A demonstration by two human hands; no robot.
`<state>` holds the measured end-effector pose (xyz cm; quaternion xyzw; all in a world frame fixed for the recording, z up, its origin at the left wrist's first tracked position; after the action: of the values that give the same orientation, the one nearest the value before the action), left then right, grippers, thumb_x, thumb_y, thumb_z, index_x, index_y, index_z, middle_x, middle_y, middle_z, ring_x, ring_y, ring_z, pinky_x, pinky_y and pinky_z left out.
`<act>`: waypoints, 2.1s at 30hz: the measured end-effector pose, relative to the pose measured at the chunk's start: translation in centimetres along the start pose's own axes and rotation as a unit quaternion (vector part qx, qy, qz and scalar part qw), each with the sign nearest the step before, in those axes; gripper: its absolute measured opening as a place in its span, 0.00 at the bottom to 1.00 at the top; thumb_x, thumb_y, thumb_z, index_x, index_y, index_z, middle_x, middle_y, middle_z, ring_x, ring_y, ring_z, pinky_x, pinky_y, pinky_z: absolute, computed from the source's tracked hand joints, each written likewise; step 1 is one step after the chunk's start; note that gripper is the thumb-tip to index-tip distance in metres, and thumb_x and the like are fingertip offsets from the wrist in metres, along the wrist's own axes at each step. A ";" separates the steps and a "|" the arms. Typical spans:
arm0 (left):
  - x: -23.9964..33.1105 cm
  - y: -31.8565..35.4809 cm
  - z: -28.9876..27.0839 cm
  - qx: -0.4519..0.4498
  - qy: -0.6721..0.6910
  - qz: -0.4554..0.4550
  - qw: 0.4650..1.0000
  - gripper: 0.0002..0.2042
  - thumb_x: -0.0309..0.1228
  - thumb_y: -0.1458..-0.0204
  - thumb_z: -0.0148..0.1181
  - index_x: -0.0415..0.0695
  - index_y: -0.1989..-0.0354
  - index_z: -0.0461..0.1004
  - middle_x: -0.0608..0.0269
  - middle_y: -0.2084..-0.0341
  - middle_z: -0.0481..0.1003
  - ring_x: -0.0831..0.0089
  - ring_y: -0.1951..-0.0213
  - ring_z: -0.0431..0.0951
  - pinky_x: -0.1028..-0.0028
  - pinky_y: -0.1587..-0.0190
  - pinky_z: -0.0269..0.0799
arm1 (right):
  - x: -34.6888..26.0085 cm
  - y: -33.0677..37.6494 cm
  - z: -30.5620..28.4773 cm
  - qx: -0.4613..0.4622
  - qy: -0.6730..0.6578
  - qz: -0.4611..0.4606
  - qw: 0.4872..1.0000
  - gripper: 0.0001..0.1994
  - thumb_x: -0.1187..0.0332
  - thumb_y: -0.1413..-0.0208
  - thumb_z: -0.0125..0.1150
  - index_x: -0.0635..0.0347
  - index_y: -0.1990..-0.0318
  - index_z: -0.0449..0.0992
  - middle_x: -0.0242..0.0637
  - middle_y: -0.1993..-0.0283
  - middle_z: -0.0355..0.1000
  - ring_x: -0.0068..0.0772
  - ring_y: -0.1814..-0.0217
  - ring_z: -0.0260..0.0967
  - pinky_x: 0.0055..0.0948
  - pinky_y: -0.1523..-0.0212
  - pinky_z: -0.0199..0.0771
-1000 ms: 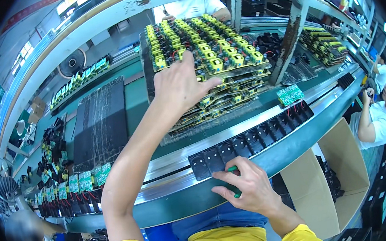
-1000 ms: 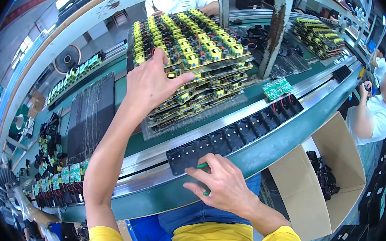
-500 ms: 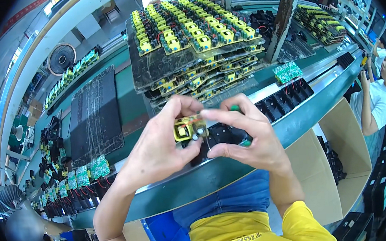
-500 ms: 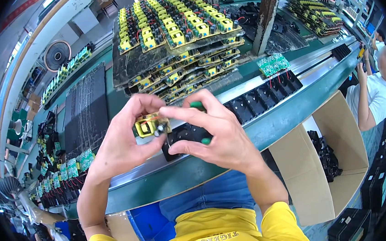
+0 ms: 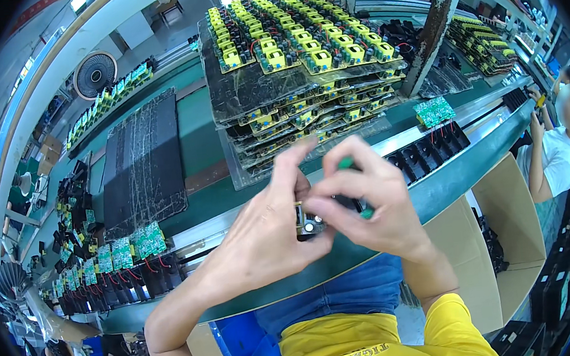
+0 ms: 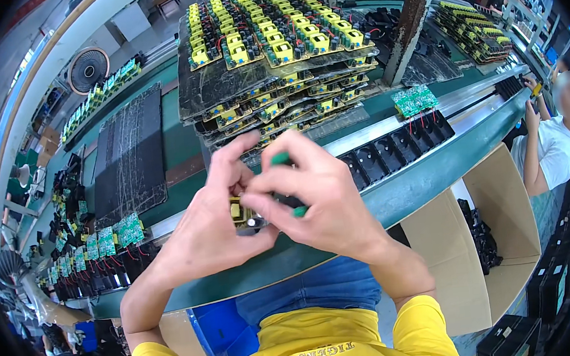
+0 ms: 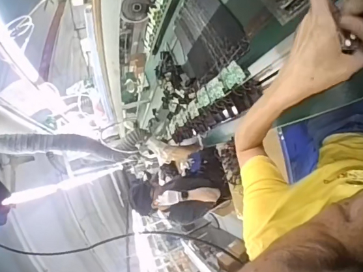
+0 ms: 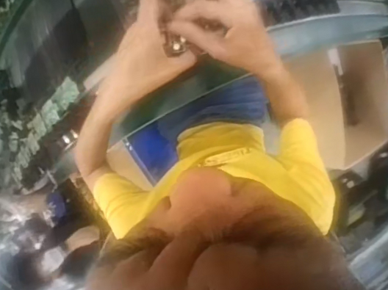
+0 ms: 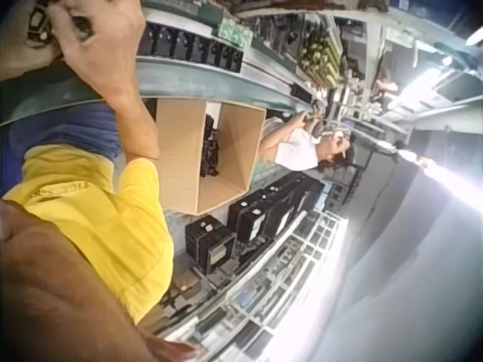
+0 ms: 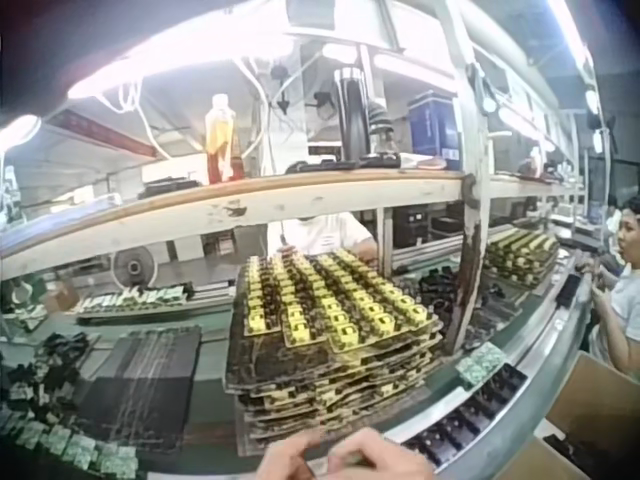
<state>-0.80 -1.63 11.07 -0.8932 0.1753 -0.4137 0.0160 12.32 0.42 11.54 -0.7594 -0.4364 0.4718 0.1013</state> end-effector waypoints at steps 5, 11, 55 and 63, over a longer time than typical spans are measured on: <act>-4.1 0.7 2.0 -0.077 0.405 -0.079 0.908 0.26 0.22 0.41 0.71 0.37 0.34 0.73 0.50 0.52 0.84 0.65 0.59 0.84 0.68 0.59 0.81 | 3.0 1.2 -0.2 0.114 -0.292 0.094 0.945 0.05 0.74 0.41 0.81 0.57 0.60 0.89 0.36 0.51 0.74 0.27 0.55 0.68 0.27 0.56 0.70; 0.0 2.0 1.8 -0.048 0.228 0.000 0.972 0.09 0.22 0.38 0.72 0.37 0.52 0.80 0.59 0.61 0.85 0.73 0.63 0.81 0.74 0.60 0.78 | 3.2 2.5 1.5 0.130 -0.350 0.102 0.922 0.05 0.75 0.41 0.81 0.57 0.60 0.89 0.36 0.49 0.74 0.26 0.55 0.69 0.26 0.55 0.71; -10.8 1.2 0.6 0.025 -0.004 -0.144 0.989 0.04 0.22 0.46 0.73 0.35 0.64 0.85 0.62 0.68 0.87 0.73 0.68 0.78 0.75 0.57 0.76 | 4.3 7.4 5.6 0.038 0.236 0.091 0.967 0.11 0.65 0.46 0.84 0.51 0.57 0.92 0.27 0.50 0.76 0.30 0.61 0.66 0.32 0.57 0.72; -11.5 1.3 1.1 0.015 0.005 -0.154 0.988 0.03 0.21 0.46 0.72 0.36 0.65 0.83 0.67 0.70 0.85 0.78 0.67 0.76 0.77 0.57 0.74 | 4.4 7.4 5.6 0.037 0.234 0.097 0.967 0.11 0.65 0.47 0.85 0.50 0.56 0.92 0.27 0.49 0.75 0.30 0.61 0.66 0.31 0.57 0.72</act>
<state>-7.18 0.79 1.70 -0.9069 0.0291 -0.4188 -0.0351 12.74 -2.09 1.56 -0.8833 -0.3070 0.3041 0.1819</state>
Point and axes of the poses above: each hand's wrist, its own y-axis away from the middle knuckle, its own z-axis out of the palm, x = y × z, the point moved 9 cm from there along -y, towards the middle knuckle
